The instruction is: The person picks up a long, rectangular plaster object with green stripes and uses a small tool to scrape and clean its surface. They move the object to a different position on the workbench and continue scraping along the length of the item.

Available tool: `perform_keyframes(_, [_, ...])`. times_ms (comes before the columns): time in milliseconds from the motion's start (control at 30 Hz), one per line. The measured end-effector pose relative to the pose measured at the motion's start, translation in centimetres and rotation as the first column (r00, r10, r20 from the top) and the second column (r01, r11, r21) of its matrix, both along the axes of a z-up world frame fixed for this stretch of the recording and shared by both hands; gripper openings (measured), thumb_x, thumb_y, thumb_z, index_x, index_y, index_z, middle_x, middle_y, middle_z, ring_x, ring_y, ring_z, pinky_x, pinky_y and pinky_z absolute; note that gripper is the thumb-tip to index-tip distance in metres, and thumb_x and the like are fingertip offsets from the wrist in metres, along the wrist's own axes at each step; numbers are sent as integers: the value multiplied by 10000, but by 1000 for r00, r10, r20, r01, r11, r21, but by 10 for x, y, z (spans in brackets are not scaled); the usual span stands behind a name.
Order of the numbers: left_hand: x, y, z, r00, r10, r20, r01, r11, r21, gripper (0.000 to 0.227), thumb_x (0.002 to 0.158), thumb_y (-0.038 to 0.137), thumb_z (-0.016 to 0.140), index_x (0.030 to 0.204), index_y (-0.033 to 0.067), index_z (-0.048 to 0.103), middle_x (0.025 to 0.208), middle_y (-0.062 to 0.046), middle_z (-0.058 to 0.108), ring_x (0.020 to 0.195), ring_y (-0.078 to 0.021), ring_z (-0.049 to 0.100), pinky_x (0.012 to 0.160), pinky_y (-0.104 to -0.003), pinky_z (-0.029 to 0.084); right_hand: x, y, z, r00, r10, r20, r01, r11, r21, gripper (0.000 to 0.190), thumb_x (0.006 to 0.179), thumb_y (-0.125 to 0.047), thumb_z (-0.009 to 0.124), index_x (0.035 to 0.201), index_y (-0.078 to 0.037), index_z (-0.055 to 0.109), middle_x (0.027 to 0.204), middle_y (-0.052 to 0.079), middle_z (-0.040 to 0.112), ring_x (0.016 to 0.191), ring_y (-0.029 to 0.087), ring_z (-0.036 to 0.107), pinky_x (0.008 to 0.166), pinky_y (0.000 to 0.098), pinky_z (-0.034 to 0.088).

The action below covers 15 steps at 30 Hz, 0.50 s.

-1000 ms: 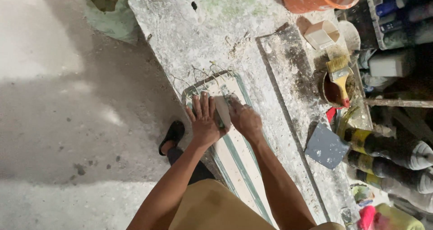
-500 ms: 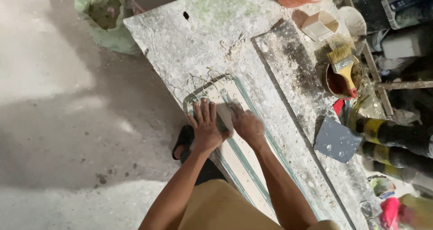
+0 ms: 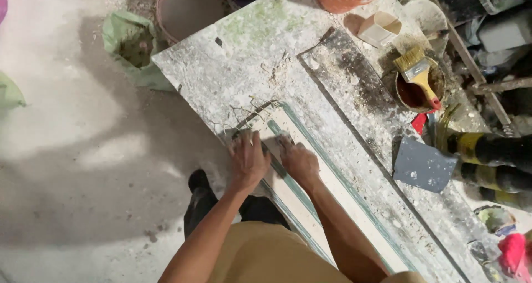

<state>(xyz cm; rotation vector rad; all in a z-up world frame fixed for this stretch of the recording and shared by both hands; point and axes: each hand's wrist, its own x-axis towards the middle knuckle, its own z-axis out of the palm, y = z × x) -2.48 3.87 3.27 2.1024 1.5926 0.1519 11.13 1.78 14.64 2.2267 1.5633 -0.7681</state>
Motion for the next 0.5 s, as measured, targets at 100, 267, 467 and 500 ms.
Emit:
perform_keyframes(100, [-12, 52, 28, 996, 32, 83, -29, 999, -39, 653, 977, 362, 649, 1527, 122, 391, 1536, -246, 330, 1367, -453, 407, 1068, -642, 362, 0, -10, -4, 998, -61, 7, 61, 998, -17, 498, 1037, -439, 382, 1514, -342, 483, 1078, 210, 688, 952, 462, 735, 776, 540, 618])
perform_keyframes(267, [-21, 88, 42, 992, -120, 39, 121, 993, 0, 693, 1001, 192, 658, 1600, 210, 310, 1542, -225, 300, 1366, -434, 420, 992, -636, 465, -20, 26, 4, 989, -139, -44, 141, 989, 42, 502, 1017, -395, 451, 1510, -312, 496, 1080, 232, 689, 938, 491, 728, 745, 566, 615])
perform_keyframes(467, [-39, 126, -10, 950, -308, 53, 300, 946, 120, 471, 905, 252, 657, 1373, 234, 612, 1176, -100, 559, 1017, -315, 637, 711, -516, 618, -19, 9, -4, 979, -201, -28, 202, 979, 18, 522, 1001, -404, 447, 1521, -358, 458, 1122, 210, 684, 935, 468, 738, 756, 548, 621])
perform_keyframes(500, [-44, 132, -17, 942, -325, 80, 315, 942, 115, 378, 894, 267, 665, 1269, 244, 631, 1106, -72, 557, 953, -314, 653, 661, -498, 621, -23, 15, -10, 975, -222, -25, 223, 975, 26, 498, 1010, -419, 437, 1504, -370, 477, 1101, 198, 689, 919, 462, 741, 742, 542, 623])
